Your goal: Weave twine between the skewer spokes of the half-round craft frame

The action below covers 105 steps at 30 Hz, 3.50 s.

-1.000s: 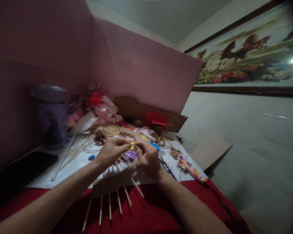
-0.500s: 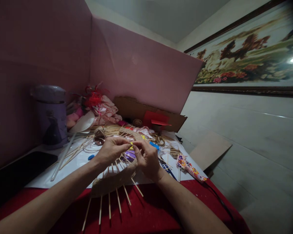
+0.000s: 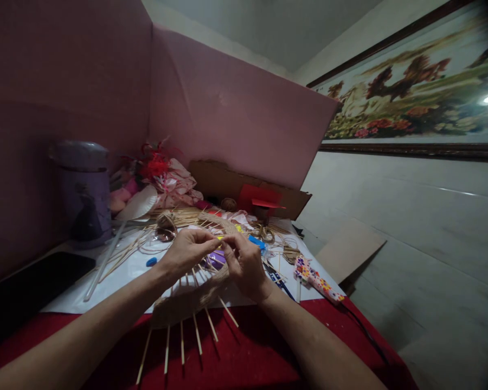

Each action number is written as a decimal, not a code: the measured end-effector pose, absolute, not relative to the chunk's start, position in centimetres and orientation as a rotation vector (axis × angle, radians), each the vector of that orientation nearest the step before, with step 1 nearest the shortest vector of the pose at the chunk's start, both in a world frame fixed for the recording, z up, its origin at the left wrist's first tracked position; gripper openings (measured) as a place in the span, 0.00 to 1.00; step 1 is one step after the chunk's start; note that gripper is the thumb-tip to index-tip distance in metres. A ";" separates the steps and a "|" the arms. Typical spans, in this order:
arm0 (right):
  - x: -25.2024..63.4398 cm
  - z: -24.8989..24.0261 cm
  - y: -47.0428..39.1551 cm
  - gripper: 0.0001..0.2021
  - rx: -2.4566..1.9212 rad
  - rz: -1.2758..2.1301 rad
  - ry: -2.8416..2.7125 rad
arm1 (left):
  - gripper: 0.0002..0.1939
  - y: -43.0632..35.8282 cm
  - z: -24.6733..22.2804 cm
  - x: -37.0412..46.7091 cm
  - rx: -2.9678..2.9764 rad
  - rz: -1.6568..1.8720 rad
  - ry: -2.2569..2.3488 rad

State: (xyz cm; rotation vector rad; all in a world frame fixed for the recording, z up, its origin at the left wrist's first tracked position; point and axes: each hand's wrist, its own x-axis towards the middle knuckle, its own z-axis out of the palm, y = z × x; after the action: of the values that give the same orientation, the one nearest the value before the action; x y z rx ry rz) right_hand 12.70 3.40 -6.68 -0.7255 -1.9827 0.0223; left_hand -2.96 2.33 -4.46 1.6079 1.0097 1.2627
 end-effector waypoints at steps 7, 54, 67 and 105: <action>12.5 -6.6 3.3 0.05 -0.755 0.071 -2.014 | 0.13 3.0 -5.1 -3.0 1.763 1.275 1.099; 12.9 -6.0 3.3 0.11 -0.698 0.060 -1.959 | 0.22 2.6 -4.8 -3.0 1.633 1.198 0.929; 12.9 -6.2 3.8 0.05 -0.737 -0.048 -2.043 | 0.12 2.6 -4.8 -2.7 1.734 1.195 1.056; 14.0 -1.4 4.9 0.07 -0.617 0.575 -1.928 | 0.08 0.6 1.2 -2.1 1.179 1.478 0.606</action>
State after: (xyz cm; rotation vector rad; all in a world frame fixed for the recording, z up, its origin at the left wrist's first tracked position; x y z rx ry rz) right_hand 13.97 4.95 -1.43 -0.6166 -1.9280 0.5755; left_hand -2.06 0.56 1.17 1.1790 0.6058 1.4782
